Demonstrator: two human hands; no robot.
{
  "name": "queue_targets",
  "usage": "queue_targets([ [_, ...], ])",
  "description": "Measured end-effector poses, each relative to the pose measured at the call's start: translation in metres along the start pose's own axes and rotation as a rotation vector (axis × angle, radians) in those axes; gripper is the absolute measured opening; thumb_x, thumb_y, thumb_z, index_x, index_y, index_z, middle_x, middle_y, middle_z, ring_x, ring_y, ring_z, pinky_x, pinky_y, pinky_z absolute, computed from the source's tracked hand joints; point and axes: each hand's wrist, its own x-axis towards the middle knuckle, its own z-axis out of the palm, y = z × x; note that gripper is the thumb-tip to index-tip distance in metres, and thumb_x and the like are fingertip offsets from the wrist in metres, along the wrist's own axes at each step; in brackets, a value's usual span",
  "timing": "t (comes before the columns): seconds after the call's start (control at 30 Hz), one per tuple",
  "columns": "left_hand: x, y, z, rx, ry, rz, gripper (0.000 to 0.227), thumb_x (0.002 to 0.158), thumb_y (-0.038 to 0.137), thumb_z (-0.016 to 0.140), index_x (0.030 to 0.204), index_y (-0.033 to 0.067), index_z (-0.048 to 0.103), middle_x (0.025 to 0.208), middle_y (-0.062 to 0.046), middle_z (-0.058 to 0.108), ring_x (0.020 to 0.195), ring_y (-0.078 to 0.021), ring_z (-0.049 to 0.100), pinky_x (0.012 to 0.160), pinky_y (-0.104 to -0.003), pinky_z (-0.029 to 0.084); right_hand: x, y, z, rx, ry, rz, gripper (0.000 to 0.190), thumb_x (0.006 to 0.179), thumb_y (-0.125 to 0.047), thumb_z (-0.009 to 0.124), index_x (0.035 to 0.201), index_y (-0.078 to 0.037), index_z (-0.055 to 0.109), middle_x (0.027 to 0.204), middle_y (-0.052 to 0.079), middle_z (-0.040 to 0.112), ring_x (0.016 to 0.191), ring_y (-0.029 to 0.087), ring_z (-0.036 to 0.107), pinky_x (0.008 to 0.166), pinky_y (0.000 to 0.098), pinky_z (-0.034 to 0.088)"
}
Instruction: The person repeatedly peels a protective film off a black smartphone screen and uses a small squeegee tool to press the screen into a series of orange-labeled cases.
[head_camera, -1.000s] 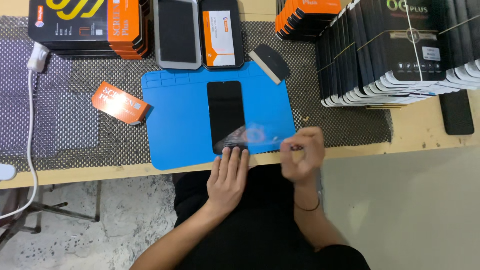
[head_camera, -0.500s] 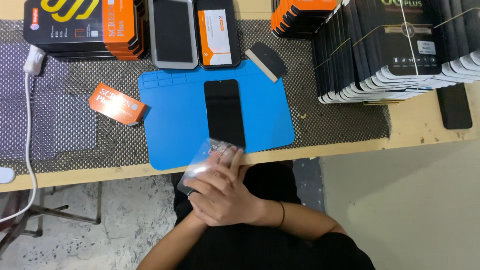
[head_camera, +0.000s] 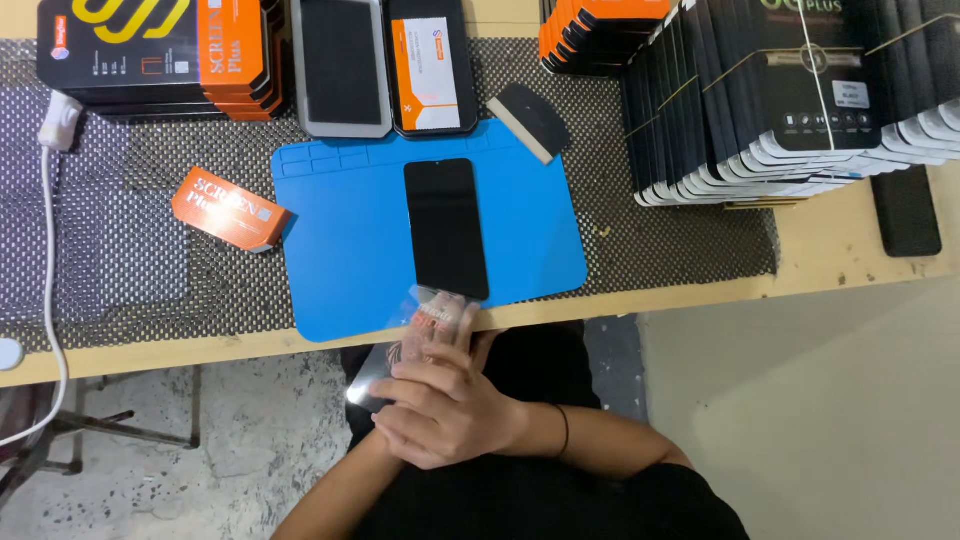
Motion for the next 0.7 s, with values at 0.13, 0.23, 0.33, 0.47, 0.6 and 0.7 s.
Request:
queue_targets([
  [0.13,0.000,0.004,0.016,0.165,0.084,0.223,0.073,0.110,0.037,0.045,0.164,0.0155,0.002,0.168,-0.007,-0.004,0.150,-0.0191,-0.002,0.120,-0.035,-0.001,-0.004,0.008,-0.008,0.083,0.058,-0.022,0.026,0.102,-0.027,0.051,0.097,-0.012,0.072,0.115,0.010,0.071,0.105,0.029,0.060,0.098,0.0514,0.047],
  [0.23,0.028,-0.016,-0.017,0.245,0.121,0.339,0.079,0.110,0.037,0.044,0.169,0.0168,-0.004,0.173,-0.005,-0.012,0.158,-0.0159,-0.012,0.126,-0.033,-0.010,-0.017,0.014,-0.012,0.111,0.176,0.030,0.021,0.094,-0.027,0.057,0.089,-0.015,0.074,0.105,0.005,0.068,0.106,0.024,0.056,0.098,0.0423,0.045],
  [0.33,0.131,-0.093,-0.060,-0.978,0.170,0.059,0.056,0.115,0.035,0.053,0.163,0.0184,0.030,0.169,0.000,0.025,0.105,-0.0234,0.052,0.085,-0.042,0.039,-0.040,0.031,-0.015,0.089,0.294,0.193,0.012,0.093,-0.031,0.058,0.089,-0.021,0.063,0.102,-0.002,0.056,0.105,0.022,0.050,0.098,0.0416,0.045],
  [0.47,0.152,-0.109,-0.072,-1.105,0.313,-0.096,0.018,0.096,0.038,0.057,0.101,0.0310,0.073,0.102,0.004,0.066,0.086,-0.0257,0.051,0.070,-0.037,0.029,-0.067,0.068,-0.023,-0.022,0.662,0.286,0.021,0.086,-0.040,0.064,0.077,-0.023,0.056,0.103,0.008,0.055,0.100,0.032,0.051,0.095,0.0470,0.048],
  [0.6,0.146,-0.101,-0.068,-1.124,0.309,-0.088,0.021,0.098,0.042,0.054,0.094,0.0287,0.070,0.108,0.008,0.070,0.087,-0.0238,0.050,0.073,-0.036,0.027,-0.054,0.084,-0.036,-0.019,0.854,0.346,0.020,0.097,-0.026,0.055,0.085,-0.013,0.044,0.114,0.012,0.043,0.116,0.032,0.043,0.104,0.0423,0.041],
  [0.7,0.152,-0.108,-0.072,-1.134,0.299,-0.077,0.024,0.100,0.040,0.051,0.097,0.0269,0.071,0.110,0.007,0.070,0.087,-0.0243,0.050,0.074,-0.036,0.027,-0.063,0.086,-0.029,0.023,0.865,0.343,0.016,0.096,-0.027,0.055,0.087,-0.014,0.050,0.117,0.012,0.045,0.121,0.030,0.044,0.108,0.0438,0.039],
])
